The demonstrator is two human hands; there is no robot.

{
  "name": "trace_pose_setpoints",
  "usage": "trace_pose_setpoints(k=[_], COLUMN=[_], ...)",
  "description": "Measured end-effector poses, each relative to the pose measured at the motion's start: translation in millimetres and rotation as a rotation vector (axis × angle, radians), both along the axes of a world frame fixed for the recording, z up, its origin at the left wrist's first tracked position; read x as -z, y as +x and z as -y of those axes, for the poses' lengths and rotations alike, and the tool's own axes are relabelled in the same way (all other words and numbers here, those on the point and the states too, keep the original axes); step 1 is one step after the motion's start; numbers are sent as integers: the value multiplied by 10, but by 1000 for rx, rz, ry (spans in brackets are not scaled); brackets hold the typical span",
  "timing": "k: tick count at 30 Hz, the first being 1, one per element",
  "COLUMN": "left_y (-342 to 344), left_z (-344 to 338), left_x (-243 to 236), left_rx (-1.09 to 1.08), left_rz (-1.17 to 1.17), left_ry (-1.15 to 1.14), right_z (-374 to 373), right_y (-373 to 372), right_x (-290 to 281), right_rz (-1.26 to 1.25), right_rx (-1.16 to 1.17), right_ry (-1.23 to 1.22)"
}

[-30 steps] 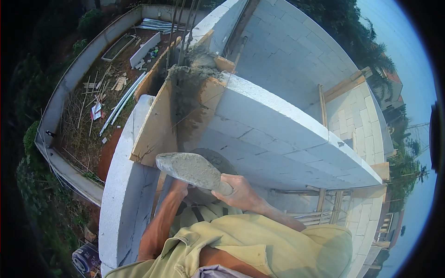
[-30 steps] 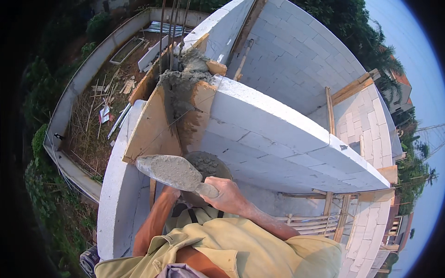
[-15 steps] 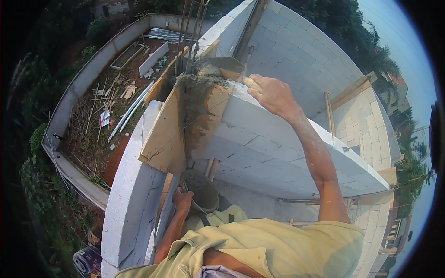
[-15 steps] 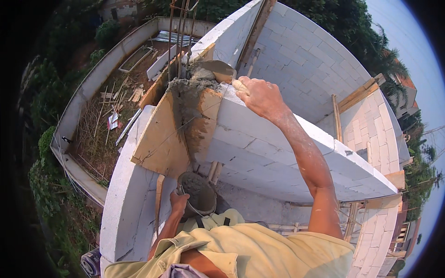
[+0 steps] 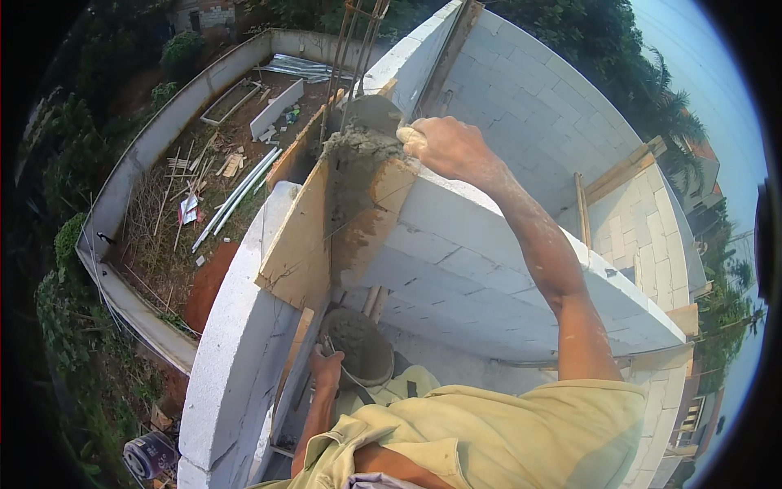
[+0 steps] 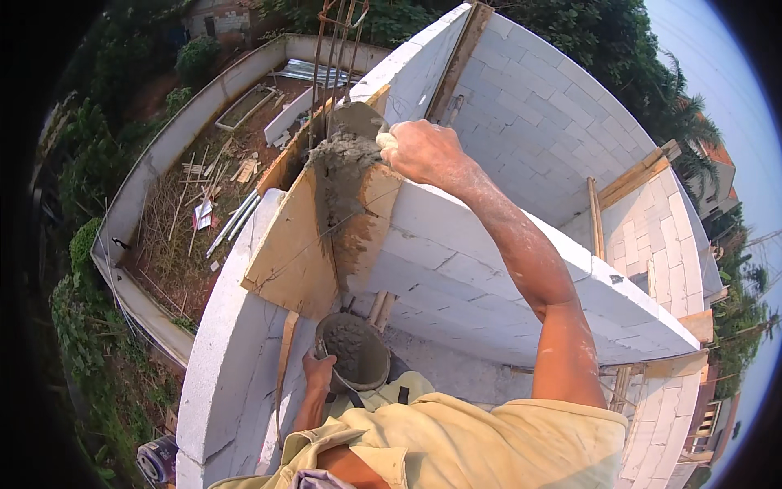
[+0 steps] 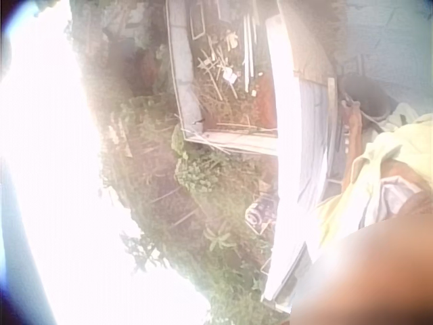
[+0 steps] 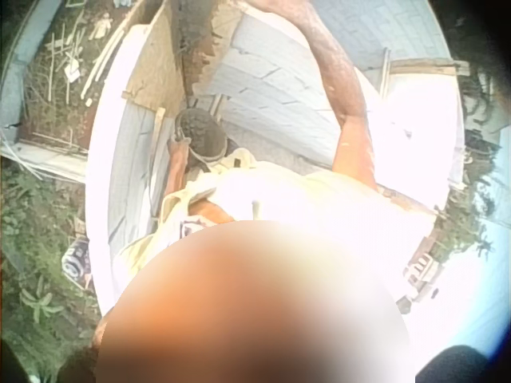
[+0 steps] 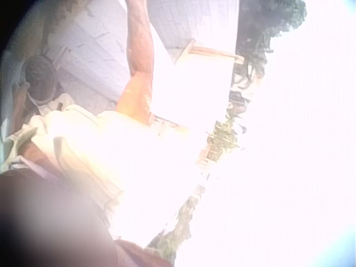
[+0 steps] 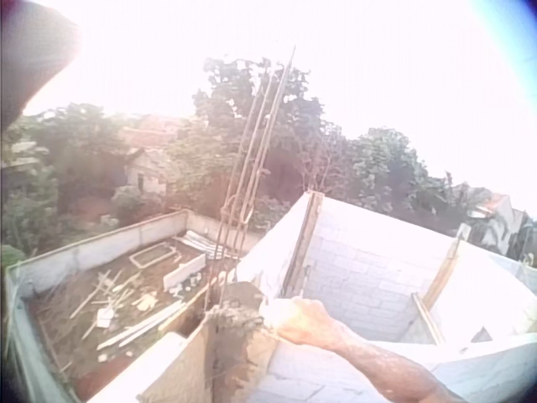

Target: The person applies cement mixture to a corner and gaps between building blocks on a wall under construction using a trowel, taking mixture from a small bucket and smoothing it into place.

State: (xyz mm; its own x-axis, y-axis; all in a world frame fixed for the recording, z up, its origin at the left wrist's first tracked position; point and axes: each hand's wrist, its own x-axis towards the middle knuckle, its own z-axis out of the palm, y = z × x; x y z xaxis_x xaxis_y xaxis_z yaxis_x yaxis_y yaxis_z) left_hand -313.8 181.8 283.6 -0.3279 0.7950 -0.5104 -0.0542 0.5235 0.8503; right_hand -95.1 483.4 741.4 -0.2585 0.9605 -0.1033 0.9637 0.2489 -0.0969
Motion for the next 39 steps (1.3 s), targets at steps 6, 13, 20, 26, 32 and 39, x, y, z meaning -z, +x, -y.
trace_pose_setpoints(k=[6, 13, 20, 26, 32, 39], left_y=[60, 56, 4, 190, 352, 545], left_z=[-2, -241, -440, -768, -919, -766], left_x=[-94, -411, -806, -1398, -1715, -1912], left_rx=[-20, 12, 117, 397, 467, 432], left_rz=[29, -32, -61, -332, -451, -299], left_ry=[24, 63, 90, 265, 357, 542], right_z=[-80, 382, 1733, 2071, 2491, 2217], right_y=[61, 446, 888, 135, 315, 580], right_x=[174, 194, 310, 2197, 2740, 2745], right_rz=[54, -262, -136, 212, 28, -313], right_rx=[166, 75, -38, -86, -233, 46], right_ry=[205, 151, -199, -74, -34, -243])
